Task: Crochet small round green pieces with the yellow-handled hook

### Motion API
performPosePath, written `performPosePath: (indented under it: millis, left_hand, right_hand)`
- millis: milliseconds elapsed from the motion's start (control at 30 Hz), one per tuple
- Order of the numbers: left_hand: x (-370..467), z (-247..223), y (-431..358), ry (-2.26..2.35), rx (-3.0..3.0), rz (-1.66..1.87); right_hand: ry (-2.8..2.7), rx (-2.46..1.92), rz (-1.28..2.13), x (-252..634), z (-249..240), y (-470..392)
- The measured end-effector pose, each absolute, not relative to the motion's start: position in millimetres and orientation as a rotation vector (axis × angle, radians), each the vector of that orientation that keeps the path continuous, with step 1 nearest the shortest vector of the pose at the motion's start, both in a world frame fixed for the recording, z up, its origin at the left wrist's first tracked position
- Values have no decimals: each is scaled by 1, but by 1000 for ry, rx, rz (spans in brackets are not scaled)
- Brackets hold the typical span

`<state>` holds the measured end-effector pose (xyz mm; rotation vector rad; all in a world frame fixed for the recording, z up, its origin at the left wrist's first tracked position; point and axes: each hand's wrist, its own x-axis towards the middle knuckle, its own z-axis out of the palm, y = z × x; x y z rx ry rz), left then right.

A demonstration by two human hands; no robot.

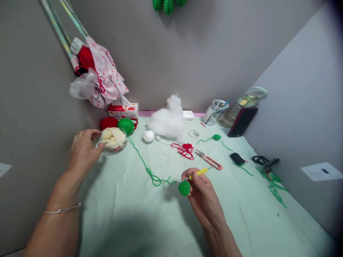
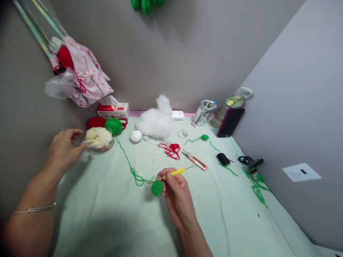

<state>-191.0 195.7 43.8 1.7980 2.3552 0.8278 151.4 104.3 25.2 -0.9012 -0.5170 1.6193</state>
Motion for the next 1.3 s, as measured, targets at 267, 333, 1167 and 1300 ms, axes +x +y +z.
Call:
performPosePath:
  millis: [267,333,1167,1300]
  left_hand:
    - [-198,40,217,2348,1847,654]
    - [-197,39,218,2356,1855,636]
    - [-187,59,196,2368,1882,698]
    - [-173,67,171,2286,1878,998]
  right_hand:
    - [-497,-923,1621,151,22,106]
    - [-495,-922,1619,151,21,106]
    - [-452,-919,1633,151,21,107]
    - [-445,-915,1646,151,20,108]
